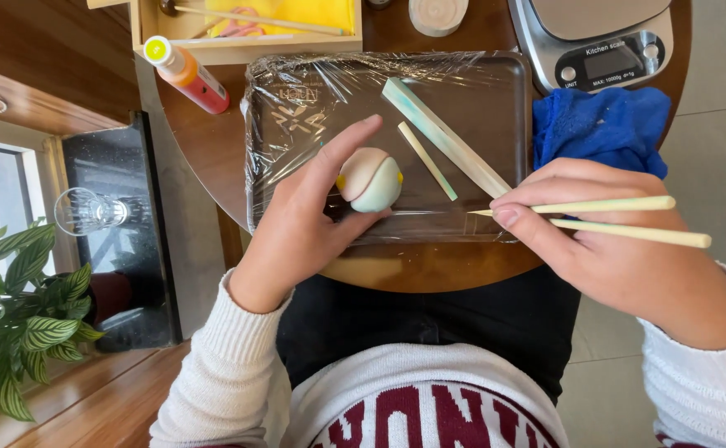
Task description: The person is adding and refining small decorative details on a round pastry using chopsticks and small sticks.
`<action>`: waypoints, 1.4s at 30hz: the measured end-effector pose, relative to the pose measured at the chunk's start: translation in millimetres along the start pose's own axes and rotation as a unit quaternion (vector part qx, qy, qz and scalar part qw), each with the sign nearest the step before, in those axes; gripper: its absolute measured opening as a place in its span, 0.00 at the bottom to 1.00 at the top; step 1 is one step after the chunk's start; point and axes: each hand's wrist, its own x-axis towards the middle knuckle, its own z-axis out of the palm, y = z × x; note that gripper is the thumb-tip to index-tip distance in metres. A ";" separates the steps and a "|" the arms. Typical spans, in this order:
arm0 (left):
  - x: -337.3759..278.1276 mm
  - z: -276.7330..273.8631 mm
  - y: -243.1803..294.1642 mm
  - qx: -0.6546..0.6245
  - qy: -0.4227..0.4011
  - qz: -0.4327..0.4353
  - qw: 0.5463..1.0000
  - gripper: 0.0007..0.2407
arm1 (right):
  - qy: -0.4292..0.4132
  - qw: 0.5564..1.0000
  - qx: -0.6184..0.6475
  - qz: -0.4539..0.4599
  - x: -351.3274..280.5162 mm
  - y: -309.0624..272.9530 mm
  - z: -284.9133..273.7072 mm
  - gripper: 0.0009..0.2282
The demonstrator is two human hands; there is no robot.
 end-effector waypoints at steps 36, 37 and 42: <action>0.9 10.4 -0.4 0.013 0.043 -0.007 0.999 0.29 | 0.217 0.939 0.225 0.145 -39.6 -8.8 33.1 0.10; 0.9 10.7 -0.5 0.013 0.042 -0.002 0.999 0.29 | 0.218 0.938 0.227 0.143 -39.9 -8.5 33.6 0.10; -0.2 2.3 1.1 -0.023 0.000 0.027 0.999 0.28 | 0.223 0.936 0.235 0.140 -41.2 -6.2 34.0 0.10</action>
